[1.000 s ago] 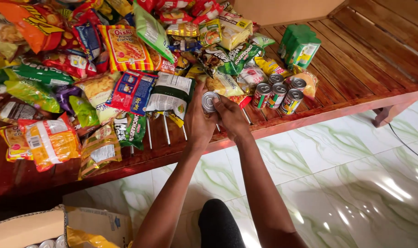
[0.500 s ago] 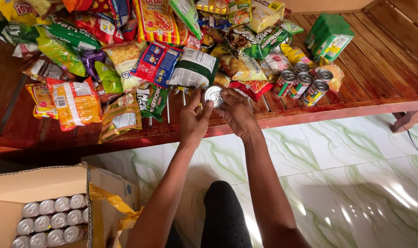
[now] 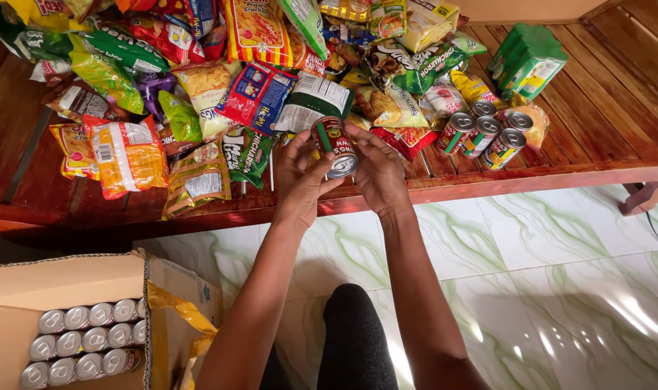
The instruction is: Packing various snacks and canned goods from a wooden bench into a cardboard box.
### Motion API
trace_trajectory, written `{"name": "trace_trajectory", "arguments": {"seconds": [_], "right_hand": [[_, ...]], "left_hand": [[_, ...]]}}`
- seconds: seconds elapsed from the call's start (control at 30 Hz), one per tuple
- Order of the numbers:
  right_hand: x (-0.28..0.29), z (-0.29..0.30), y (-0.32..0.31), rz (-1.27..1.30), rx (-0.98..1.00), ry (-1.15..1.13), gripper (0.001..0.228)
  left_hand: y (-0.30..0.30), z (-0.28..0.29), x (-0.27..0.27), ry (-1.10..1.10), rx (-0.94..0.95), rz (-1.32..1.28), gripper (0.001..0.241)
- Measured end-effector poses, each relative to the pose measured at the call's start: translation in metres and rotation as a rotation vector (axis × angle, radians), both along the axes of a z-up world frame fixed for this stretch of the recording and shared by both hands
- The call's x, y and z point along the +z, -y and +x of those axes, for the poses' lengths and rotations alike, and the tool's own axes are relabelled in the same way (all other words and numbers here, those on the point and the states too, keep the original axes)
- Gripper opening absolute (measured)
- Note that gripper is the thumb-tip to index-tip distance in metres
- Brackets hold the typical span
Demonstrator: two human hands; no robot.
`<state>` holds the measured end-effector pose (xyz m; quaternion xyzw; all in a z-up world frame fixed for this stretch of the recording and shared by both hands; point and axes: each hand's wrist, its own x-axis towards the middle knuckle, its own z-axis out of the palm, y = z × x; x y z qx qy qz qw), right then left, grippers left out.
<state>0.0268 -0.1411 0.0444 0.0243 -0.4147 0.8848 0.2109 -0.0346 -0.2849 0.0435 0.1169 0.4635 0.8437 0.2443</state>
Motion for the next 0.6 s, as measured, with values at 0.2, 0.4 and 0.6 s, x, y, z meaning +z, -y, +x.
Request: {"name": "trace_trajectory", "arguments": {"seconds": [0.2,0.4,0.6], "right_hand": [[0.007,-0.005,0.007,0.2,-0.013,0.091,0.042],[0.009,0.0,0.016,-0.052,0.203,0.197,0.055],[-0.006,-0.01,0.025,-0.021,-0.023,-0.02,0.044]], "left_hand": [[-0.002,0.003,-0.007,-0.209,0.094,0.129,0.083],[0.015,0.01,0.003,-1.083,0.423,-0.353,0.089],[0.006,0.011,-0.005,-1.278,0.573,-0.481,0.073]]}}
